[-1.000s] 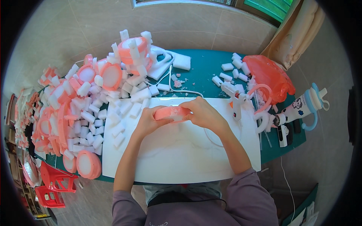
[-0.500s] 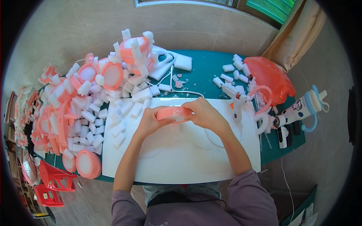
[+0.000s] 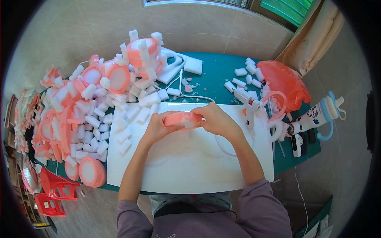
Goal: Gluing pink and white foam components together using a hot glue gun at a manufacturing workstation.
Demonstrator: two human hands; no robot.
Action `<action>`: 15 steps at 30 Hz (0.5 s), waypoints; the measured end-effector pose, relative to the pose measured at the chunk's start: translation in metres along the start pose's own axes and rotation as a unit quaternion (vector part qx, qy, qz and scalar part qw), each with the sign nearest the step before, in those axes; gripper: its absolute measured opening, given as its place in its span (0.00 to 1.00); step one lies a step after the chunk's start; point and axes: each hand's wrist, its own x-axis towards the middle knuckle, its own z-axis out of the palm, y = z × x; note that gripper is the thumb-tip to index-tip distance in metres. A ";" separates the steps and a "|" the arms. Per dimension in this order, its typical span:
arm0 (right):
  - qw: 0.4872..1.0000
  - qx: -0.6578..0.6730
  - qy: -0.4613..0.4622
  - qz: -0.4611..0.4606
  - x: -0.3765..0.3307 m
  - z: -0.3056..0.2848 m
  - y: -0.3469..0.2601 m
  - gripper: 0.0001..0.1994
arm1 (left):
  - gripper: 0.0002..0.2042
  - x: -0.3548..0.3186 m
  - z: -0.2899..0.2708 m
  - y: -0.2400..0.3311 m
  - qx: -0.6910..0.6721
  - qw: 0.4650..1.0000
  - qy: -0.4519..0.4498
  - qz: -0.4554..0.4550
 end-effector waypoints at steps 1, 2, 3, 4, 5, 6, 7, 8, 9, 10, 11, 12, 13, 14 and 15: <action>1.000 -0.003 0.006 -0.005 0.000 0.001 0.001 0.08 | 0.18 0.000 0.000 0.000 -0.003 1.000 -0.001 0.002; 1.000 -0.002 0.006 -0.006 0.000 0.002 0.002 0.08 | 0.18 0.000 0.000 0.000 -0.003 1.000 -0.001 0.001; 1.000 -0.003 0.004 -0.007 0.001 0.002 0.003 0.08 | 0.18 0.000 0.000 0.000 -0.004 1.000 0.001 -0.001; 1.000 -0.004 0.003 -0.009 0.001 0.003 0.003 0.08 | 0.18 -0.001 0.000 0.000 -0.005 1.000 0.004 -0.003; 1.000 -0.004 0.003 -0.008 0.001 0.002 0.002 0.08 | 0.18 0.000 0.000 0.000 -0.004 1.000 0.004 -0.003; 1.000 -0.001 -0.001 -0.004 0.001 0.000 0.001 0.08 | 0.18 0.000 0.000 -0.001 -0.008 1.000 0.002 0.001; 1.000 0.002 -0.005 0.001 0.001 -0.001 0.000 0.08 | 0.18 0.000 0.000 -0.001 -0.012 1.000 0.001 0.005; 1.000 0.002 -0.005 0.001 0.001 -0.001 0.001 0.08 | 0.18 0.000 0.000 -0.001 -0.011 1.000 0.001 0.005; 1.000 0.002 -0.007 -0.004 0.001 -0.001 0.002 0.08 | 0.18 0.000 0.000 -0.001 -0.002 1.000 -0.001 0.007; 1.000 0.001 -0.008 -0.009 0.001 0.000 0.003 0.08 | 0.18 0.000 0.000 -0.001 0.008 1.000 -0.003 0.010; 1.000 0.001 -0.008 -0.009 0.001 0.000 0.003 0.08 | 0.18 0.000 0.000 -0.001 0.008 1.000 -0.003 0.010; 1.000 0.000 -0.009 -0.007 0.001 0.001 0.004 0.09 | 0.18 0.000 0.000 -0.002 0.007 1.000 -0.003 0.009; 1.000 -0.001 -0.011 -0.005 0.002 0.001 0.004 0.09 | 0.18 0.000 0.000 -0.002 0.006 1.000 -0.002 0.008; 1.000 -0.001 -0.011 -0.005 0.001 0.000 0.003 0.09 | 0.18 0.000 0.000 -0.001 0.005 1.000 -0.002 0.008; 1.000 -0.004 -0.013 0.000 0.001 -0.001 0.002 0.09 | 0.18 0.000 0.000 0.001 0.003 1.000 -0.002 0.005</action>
